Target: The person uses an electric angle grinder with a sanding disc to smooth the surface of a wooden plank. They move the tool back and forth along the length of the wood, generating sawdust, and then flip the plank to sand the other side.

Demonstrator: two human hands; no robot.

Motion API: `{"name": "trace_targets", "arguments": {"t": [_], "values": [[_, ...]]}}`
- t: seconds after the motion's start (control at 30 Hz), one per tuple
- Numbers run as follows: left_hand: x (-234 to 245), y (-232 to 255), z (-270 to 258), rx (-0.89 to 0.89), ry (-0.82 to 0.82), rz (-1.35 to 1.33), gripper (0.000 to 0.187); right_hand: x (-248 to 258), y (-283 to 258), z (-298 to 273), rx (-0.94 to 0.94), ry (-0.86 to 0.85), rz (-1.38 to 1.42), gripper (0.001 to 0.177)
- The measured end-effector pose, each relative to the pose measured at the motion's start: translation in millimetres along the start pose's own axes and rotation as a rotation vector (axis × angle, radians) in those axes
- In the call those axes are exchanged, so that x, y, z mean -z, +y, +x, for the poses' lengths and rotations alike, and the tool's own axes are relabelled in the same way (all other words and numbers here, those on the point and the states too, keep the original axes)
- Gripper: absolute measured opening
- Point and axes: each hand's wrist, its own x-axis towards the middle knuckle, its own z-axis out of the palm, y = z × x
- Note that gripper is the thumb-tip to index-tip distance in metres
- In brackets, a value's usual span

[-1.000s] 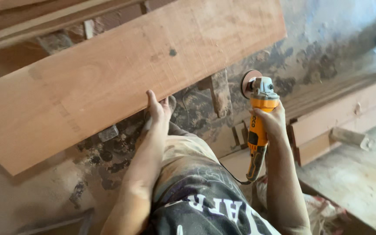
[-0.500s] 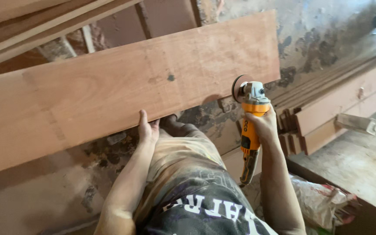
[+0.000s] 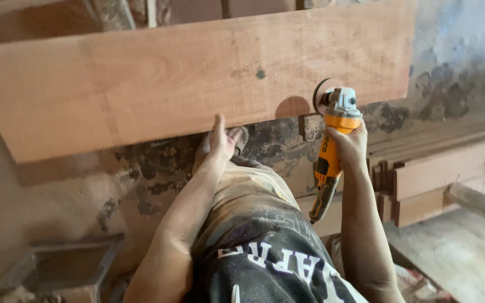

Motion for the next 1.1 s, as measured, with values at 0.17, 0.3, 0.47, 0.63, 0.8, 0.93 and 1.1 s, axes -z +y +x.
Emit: {"name": "trace_targets", "arguments": {"t": [0.17,0.3,0.47,0.63,0.8,0.93,1.1], "values": [[-36.5,-53.6,-94.3,0.095,-0.578,0.964,0.061,-13.0,-10.1,17.4,0.048,-0.022,-0.059,0.051],[-94.9,-117.1,-130.0,0.002,-0.881,1.094,0.054,-33.3,-1.8,21.2,-0.009,-0.042,-0.045,0.058],[-121.1,-130.6,-120.6,-0.003,-0.527,0.720,0.060,-47.5,16.2,21.6,0.078,-0.022,-0.088,0.052],[-116.7,-120.7,-126.7,-0.158,-0.555,0.838,0.056,-44.1,30.0,12.7,0.073,-0.109,0.171,0.036],[-116.7,-123.9,-144.0,-0.075,-0.613,0.910,0.063,-8.1,57.0,2.1,-0.211,-0.404,0.623,0.034],[-124.1,-134.3,-133.7,-0.106,-0.641,1.072,0.063,4.4,76.8,17.2,-0.187,-0.408,0.636,0.035],[-128.1,-154.5,-100.5,0.055,-0.520,0.711,0.058,-12.7,96.4,37.2,-0.179,-0.312,0.338,0.029]]}}
